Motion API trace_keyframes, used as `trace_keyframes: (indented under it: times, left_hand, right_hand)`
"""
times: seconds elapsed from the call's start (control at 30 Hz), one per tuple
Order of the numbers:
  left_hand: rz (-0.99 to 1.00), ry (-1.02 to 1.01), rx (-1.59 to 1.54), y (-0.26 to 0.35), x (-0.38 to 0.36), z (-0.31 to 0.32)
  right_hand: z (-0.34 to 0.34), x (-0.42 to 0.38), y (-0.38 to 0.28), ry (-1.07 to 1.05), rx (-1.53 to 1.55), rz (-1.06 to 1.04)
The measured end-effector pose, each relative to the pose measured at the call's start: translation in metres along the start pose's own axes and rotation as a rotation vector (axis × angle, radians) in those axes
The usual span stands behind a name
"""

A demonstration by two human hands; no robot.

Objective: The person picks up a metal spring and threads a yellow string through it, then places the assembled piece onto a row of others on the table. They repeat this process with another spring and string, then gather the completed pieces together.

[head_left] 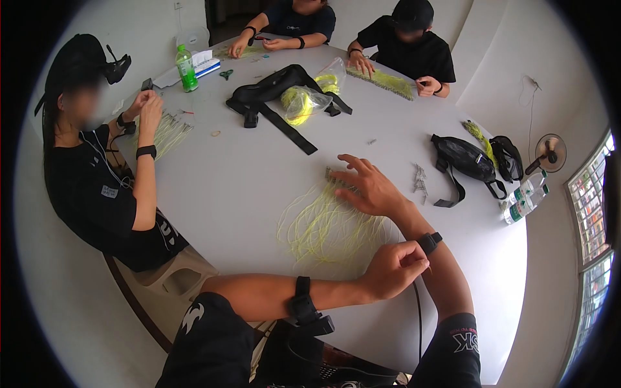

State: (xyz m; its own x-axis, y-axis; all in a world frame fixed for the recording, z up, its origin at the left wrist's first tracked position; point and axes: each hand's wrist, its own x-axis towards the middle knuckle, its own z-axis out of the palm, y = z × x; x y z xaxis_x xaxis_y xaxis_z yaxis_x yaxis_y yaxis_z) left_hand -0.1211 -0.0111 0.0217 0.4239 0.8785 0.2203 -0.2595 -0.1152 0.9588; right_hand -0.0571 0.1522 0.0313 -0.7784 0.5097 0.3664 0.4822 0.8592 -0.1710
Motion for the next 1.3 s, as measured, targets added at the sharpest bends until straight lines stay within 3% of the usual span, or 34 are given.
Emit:
trace_keyframes:
  times: [0.47, 0.8, 0.87, 0.9, 1.0, 1.07, 1.13, 1.3]
  left_hand:
    - [0.008, 0.113, 0.033, -0.001, 0.000, 0.001]
    - [0.049, 0.048, -0.002, 0.002, -0.003, 0.001]
    - [0.036, 0.042, 0.016, 0.003, -0.003, 0.001]
    - [0.057, 0.080, 0.047, 0.004, -0.003, 0.001]
    - [0.089, 0.141, 0.112, 0.006, 0.000, 0.002]
    - [0.095, 0.164, 0.149, 0.004, 0.002, 0.002]
    - [0.214, 0.203, 0.259, -0.003, 0.005, 0.001]
    - [0.176, 0.086, 0.273, -0.012, 0.007, 0.010]
  right_hand:
    - [0.003, 0.008, 0.003, 0.011, 0.008, -0.013]
    - [-0.047, -0.050, 0.019, 0.105, -0.056, 0.172]
    - [-0.066, -0.076, 0.010, 0.138, 0.146, 0.378]
    - [-0.074, -0.091, 0.006, 0.141, 0.141, 0.378]
    - [-0.093, -0.139, -0.016, 0.114, 0.778, 0.692]
    - [-0.095, -0.171, -0.042, 0.123, 1.139, 0.803]
    - [-0.097, -0.190, -0.067, 0.115, 1.346, 0.757]
    - [-0.091, -0.214, -0.090, 0.208, 1.223, 0.847]
